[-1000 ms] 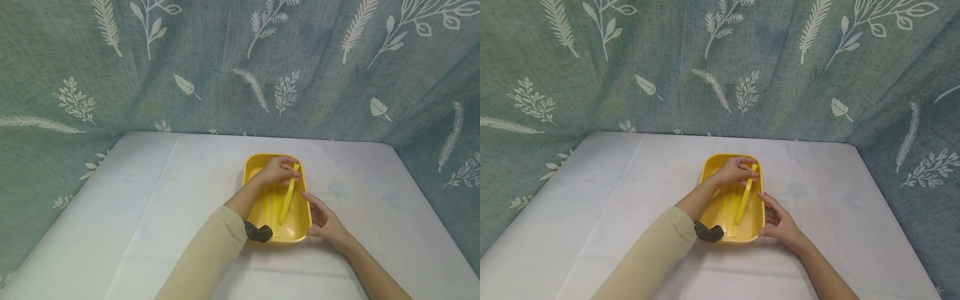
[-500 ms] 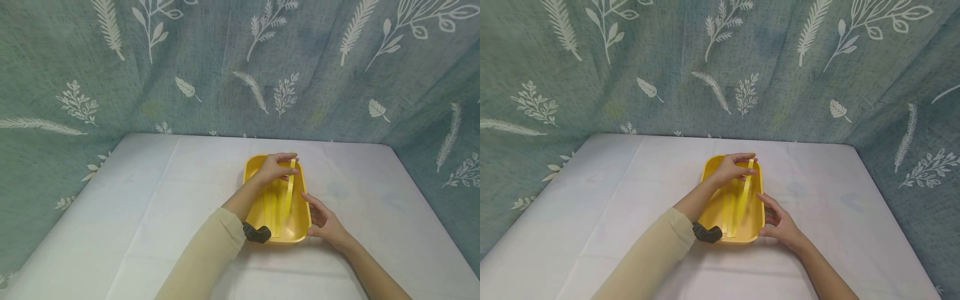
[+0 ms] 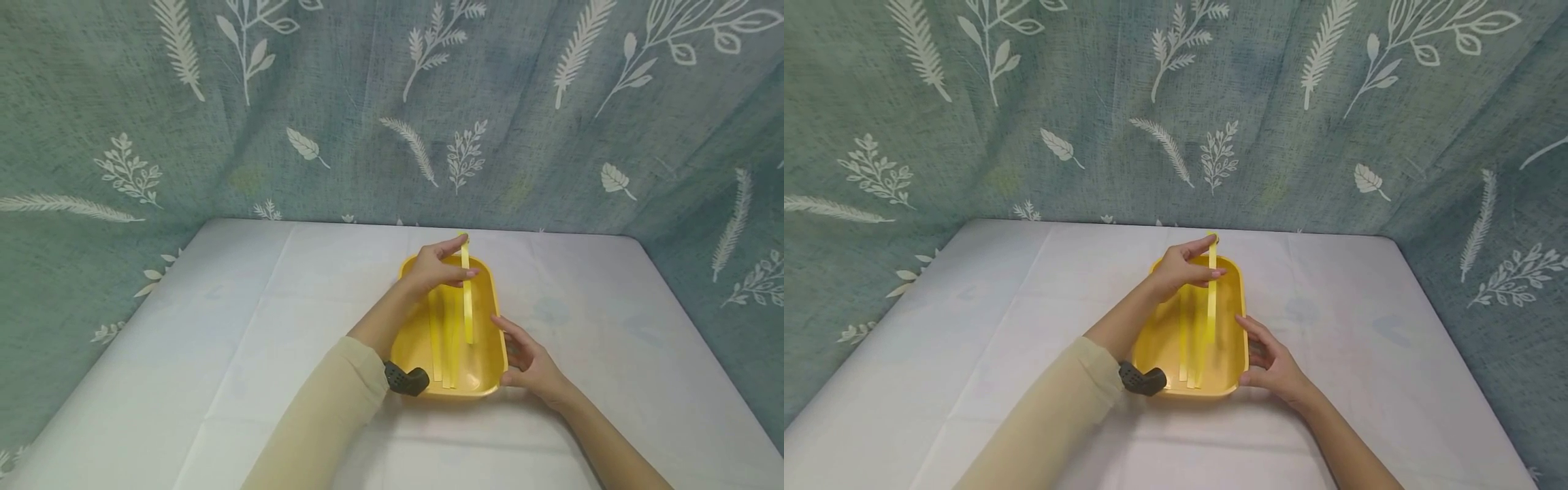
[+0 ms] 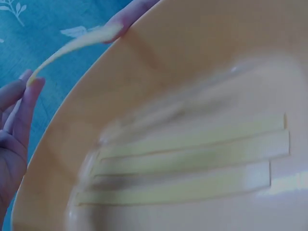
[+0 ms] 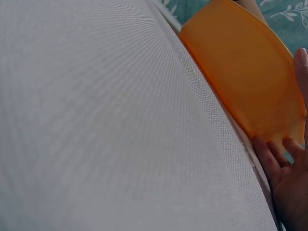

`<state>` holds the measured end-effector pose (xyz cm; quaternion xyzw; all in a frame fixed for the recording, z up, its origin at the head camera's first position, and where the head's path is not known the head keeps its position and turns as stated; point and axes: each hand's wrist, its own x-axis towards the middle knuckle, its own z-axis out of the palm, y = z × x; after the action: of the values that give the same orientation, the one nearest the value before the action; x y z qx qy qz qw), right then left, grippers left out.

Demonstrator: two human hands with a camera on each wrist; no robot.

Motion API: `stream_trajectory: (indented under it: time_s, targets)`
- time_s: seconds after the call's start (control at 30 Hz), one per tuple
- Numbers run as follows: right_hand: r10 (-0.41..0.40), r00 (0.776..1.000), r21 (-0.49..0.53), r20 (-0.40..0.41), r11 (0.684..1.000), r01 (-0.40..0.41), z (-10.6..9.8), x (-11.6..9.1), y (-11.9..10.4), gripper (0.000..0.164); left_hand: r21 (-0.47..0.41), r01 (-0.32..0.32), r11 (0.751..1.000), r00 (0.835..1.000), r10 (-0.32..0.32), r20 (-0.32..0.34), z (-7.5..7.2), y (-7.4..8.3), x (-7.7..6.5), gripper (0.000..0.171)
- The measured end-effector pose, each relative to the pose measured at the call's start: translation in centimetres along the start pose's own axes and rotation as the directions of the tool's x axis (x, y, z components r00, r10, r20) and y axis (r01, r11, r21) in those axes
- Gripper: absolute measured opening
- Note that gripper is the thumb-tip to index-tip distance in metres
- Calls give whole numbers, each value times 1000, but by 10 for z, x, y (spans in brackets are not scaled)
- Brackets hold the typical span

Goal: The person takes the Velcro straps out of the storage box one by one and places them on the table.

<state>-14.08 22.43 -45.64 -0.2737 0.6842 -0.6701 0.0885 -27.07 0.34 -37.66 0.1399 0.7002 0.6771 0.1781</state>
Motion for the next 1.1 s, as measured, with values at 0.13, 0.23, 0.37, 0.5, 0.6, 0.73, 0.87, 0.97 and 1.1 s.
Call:
stream_trajectory:
  time_s: [0.13, 0.23, 0.37, 0.5, 0.6, 0.73, 0.87, 0.97, 1.1]
  targets:
    - [7, 1000, -11, -15, 1000, -7, 1, 0, -1, 83, -4, -11, 1000, 1000, 11, 2, -9, 4, -2, 74]
    - [5, 1000, -15, -16, 1000, -5, 2, 0, -2, 84, -33, -20, 999, 1000, 20, -19, -16, 8, -4, 75]
    - [-15, 1000, -1, 0, 1000, 15, 1, 1, -1, 84, -88, -24, 996, 999, 21, -39, -25, 14, -8, 77]
    - [-37, 999, 30, 23, 999, 36, 0, 1, 0, 84, -107, -17, 994, 999, 12, -49, -34, 20, -14, 78]
    - [-52, 998, 37, 34, 998, 50, -1, 0, 1, 84, -107, -15, 994, 999, 10, -50, -41, 25, -18, 79]
    - [-64, 997, 47, 39, 997, 62, -2, -1, 1, 83, -96, -19, 995, 998, 14, -54, -51, 28, -23, 79]
    - [-71, 997, 53, 36, 996, 69, -1, -1, 2, 83, -47, -27, 999, 999, 25, -48, -65, 31, -29, 80]
    - [-82, 996, 52, 31, 995, 80, 0, 0, 2, 84, -9, -36, 999, 999, 36, -38, -77, 33, -33, 81]
    - [-86, 996, 51, 26, 995, 84, 0, 1, 1, 85, 43, -43, 998, 998, 45, -52, -91, 32, -40, 82]
